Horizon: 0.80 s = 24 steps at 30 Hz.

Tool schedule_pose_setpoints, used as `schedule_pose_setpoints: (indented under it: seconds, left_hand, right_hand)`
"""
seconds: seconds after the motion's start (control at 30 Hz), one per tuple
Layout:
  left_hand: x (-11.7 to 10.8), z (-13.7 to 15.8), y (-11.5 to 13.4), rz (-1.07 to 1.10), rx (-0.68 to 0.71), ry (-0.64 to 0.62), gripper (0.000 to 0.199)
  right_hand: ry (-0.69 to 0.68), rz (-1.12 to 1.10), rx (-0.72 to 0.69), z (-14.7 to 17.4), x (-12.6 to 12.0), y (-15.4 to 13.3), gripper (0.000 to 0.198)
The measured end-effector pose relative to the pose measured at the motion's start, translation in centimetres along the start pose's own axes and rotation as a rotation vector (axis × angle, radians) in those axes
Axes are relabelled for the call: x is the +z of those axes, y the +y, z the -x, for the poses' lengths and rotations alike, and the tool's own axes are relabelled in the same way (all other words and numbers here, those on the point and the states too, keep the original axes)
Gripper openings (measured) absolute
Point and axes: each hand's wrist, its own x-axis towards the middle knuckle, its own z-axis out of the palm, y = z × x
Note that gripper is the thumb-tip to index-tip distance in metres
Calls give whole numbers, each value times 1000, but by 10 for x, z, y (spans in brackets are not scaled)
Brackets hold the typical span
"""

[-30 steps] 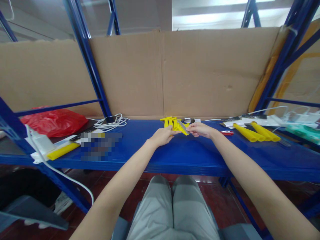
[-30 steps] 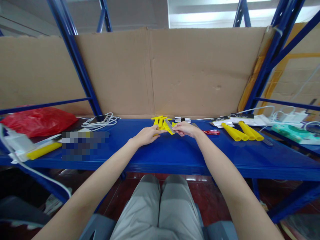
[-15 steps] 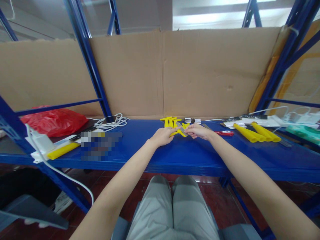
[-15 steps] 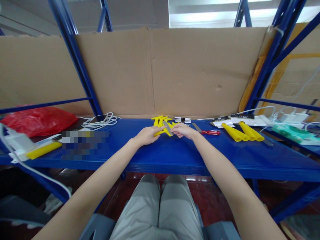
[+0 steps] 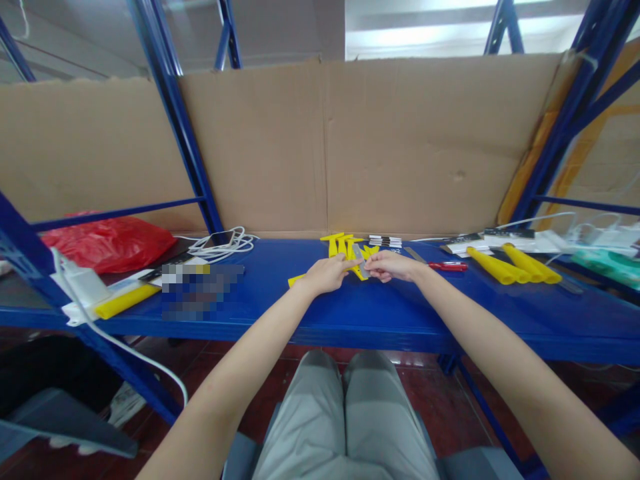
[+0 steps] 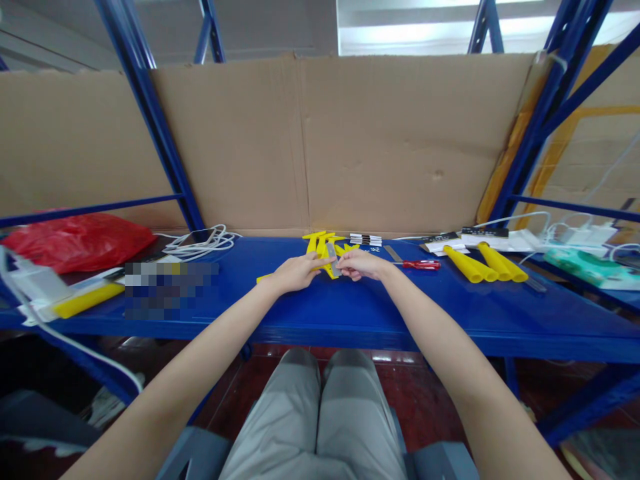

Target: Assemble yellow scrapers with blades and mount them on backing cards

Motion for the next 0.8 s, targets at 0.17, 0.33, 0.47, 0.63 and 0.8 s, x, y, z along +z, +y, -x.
schedule_pose_setpoints:
  seconds: [0.17,0.33,0.47,0.63,0.8]
  left_hand:
    - [-1,0,1,22,16,-6,50]
    - [-1,1,0,40,30,8,51]
    - [-2,2,1,40,55,10,50]
    - [-6,4,6,43,76,22,49]
    - [-9,4,9,30,112,10,47]
  right_hand:
    - [-58,-11,35,1,-4,2,22]
    - [-78,-3,66,2,-7,5,21]
    - [-112,-12,75,4,-10,5,20]
    - [-68,-132,43,6,-14,5,24]
    - [131,-197,-62,-2,-11,8,27]
